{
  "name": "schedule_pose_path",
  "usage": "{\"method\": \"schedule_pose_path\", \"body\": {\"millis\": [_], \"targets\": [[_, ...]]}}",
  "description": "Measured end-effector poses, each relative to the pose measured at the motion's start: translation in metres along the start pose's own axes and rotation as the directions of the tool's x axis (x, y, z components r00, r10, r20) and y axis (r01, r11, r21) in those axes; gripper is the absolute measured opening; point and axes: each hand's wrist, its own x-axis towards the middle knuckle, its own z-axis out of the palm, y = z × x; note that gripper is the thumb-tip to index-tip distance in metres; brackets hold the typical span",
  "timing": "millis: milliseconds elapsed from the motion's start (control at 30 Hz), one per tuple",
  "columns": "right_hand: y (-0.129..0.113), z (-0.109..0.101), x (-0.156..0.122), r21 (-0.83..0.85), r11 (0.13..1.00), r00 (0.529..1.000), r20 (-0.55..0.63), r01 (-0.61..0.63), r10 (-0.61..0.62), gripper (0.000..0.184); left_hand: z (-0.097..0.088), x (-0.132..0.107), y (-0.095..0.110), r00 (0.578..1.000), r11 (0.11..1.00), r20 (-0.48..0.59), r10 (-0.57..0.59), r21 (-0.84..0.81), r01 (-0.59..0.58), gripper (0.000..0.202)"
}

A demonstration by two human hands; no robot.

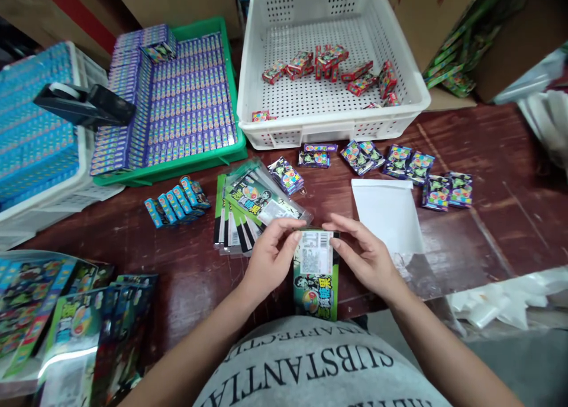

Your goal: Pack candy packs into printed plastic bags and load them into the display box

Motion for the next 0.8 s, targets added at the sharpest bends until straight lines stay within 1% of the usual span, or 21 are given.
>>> {"method": "schedule_pose_path", "body": {"millis": [67,133,167,233,300,367,400,467,500,567,600,633,667,700,733,767,800], "targets": [[-0.004,-0.002,0.003,0.012,1.0,1.0,0.011,-0.011,0.011,0.031,-0.001,0.004,0.004,1.0,0.999,0.018,-0.008,-0.039,0.009,0.026],[-0.01,-0.005,0.007,0.019,0.999,0.999,0.025,-0.036,0.036,0.017,-0.001,0.009,0.01,0.997,1.0,0.079,-0.013,0.012,0.012,0.017],[-0.013,-0.007,0.009,0.037,0.997,0.997,0.021,-0.073,0.072,0.014,-0.002,0.012,0.014,0.993,0.999,0.11,-0.031,0.045,0.026,0.011],[-0.018,-0.01,0.013,0.097,0.977,0.981,0.009,-0.192,0.192,0.016,-0.001,0.018,0.02,0.985,0.994,0.141,-0.1,0.06,0.092,0.009],[-0.021,-0.013,0.017,0.147,0.939,0.95,0.007,-0.311,0.313,0.021,-0.001,0.025,0.025,0.974,0.985,0.149,-0.17,0.041,0.165,0.009],[-0.021,-0.016,0.02,0.159,0.913,0.926,0.016,-0.375,0.377,0.025,-0.001,0.031,0.028,0.966,0.979,0.158,-0.203,0.047,0.198,0.01],[-0.021,-0.018,0.02,0.151,0.912,0.923,0.027,-0.382,0.383,0.025,-0.002,0.032,0.029,0.963,0.979,0.178,-0.205,0.057,0.198,0.012],[-0.02,-0.023,0.018,0.133,0.922,0.932,0.075,-0.363,0.356,0.023,-0.005,0.032,0.028,0.949,0.98,0.242,-0.2,0.055,0.193,0.014],[-0.019,-0.026,0.016,0.127,0.93,0.937,0.112,-0.344,0.331,0.022,-0.006,0.031,0.027,0.941,0.98,0.276,-0.198,0.042,0.194,0.015],[-0.019,-0.033,0.013,0.099,0.955,0.946,0.196,-0.28,0.257,0.021,-0.008,0.028,0.025,0.937,0.984,0.303,-0.174,0.021,0.176,0.017],[-0.018,-0.038,0.013,0.056,0.973,0.951,0.233,-0.224,0.206,0.022,-0.008,0.027,0.023,0.942,0.988,0.299,-0.153,0.034,0.15,0.018],[-0.017,-0.045,0.015,-0.022,0.989,0.957,0.251,-0.147,0.148,0.023,-0.007,0.028,0.02,0.949,0.991,0.289,-0.128,0.068,0.113,0.017],[-0.014,-0.054,0.019,-0.139,0.989,0.967,0.239,-0.052,0.085,0.025,-0.007,0.03,0.018,0.954,0.991,0.282,-0.099,0.116,0.068,0.014],[-0.009,-0.065,0.025,-0.291,0.956,0.98,0.196,0.042,0.016,0.028,-0.006,0.033,0.014,0.956,0.985,0.285,-0.072,0.172,0.023,0.012],[-0.004,-0.077,0.032,-0.463,0.88,0.99,0.134,0.108,-0.051,0.032,-0.005,0.037,0.011,0.952,0.971,0.301,-0.051,0.236,-0.023,0.011],[0.003,-0.091,0.04,-0.627,0.769,0.992,0.063,0.125,-0.109,0.036,-0.004,0.042,0.007,0.945,0.95,0.325,-0.03,0.304,-0.074,0.011],[0.01,-0.106,0.048,-0.763,0.638,0.989,0.003,0.1,-0.151,0.038,-0.003,0.048,0.003,0.938,0.919,0.346,-0.004,0.37,-0.132,0.012]]}}
